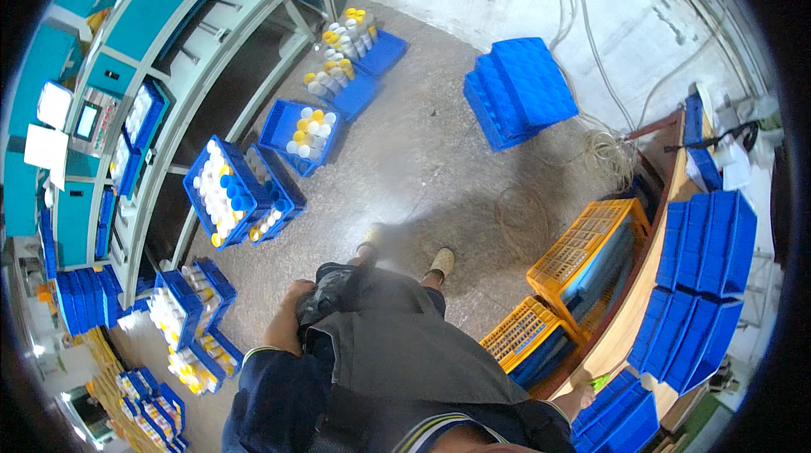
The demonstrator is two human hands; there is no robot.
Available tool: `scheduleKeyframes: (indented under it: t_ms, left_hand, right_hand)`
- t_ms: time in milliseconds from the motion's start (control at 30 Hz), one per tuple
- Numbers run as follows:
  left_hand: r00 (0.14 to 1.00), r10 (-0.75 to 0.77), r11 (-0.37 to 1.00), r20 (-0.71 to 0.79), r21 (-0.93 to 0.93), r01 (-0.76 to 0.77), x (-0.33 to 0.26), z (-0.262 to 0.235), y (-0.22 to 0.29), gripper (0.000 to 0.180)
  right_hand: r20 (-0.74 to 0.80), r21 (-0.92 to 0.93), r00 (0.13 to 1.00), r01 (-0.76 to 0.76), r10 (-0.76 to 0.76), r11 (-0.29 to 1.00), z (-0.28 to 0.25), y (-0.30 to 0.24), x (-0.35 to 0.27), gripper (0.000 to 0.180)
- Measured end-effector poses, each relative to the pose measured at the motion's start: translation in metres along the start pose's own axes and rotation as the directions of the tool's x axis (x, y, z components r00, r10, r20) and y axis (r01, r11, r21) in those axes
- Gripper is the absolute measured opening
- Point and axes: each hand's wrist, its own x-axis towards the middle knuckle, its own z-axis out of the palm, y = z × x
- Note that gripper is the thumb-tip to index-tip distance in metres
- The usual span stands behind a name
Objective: The person picks up blue trays filled with white and yellow capsules, shakes them to settle the contents, and places them on a conveyor belt. They also pick up a green handheld device and use it on the capsules in the trays. The person repeatedly moves between the conveyor belt and a table with stacked trays.
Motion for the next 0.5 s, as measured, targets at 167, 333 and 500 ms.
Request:
scheduleKeyframes:
  t_ms: [167,333,500]
  left_hand:
    - [0.821,-0.562,0.476,0.102,-0.772,0.421,0.015,-0.020,-0.023,0.036]
    - [0.870,-0.482,0.695,-0.104,-0.651,0.307,0.096,-0.093,-0.126,0.040]
    - [0.857,-0.412,0.856,-0.309,-0.454,0.248,0.251,-0.206,-0.233,0.039]
  right_hand:
    - [-0.569,-0.143,0.711,0.409,-0.413,0.901,-0.061,-0.133,-0.105,0.034]
    - [-0.412,0.435,0.399,0.876,-0.819,0.207,-0.126,-0.259,-0.367,0.052]
    - [0.040,0.443,0.215,0.872,-0.976,0.210,-0.159,-0.306,-0.603,0.060]
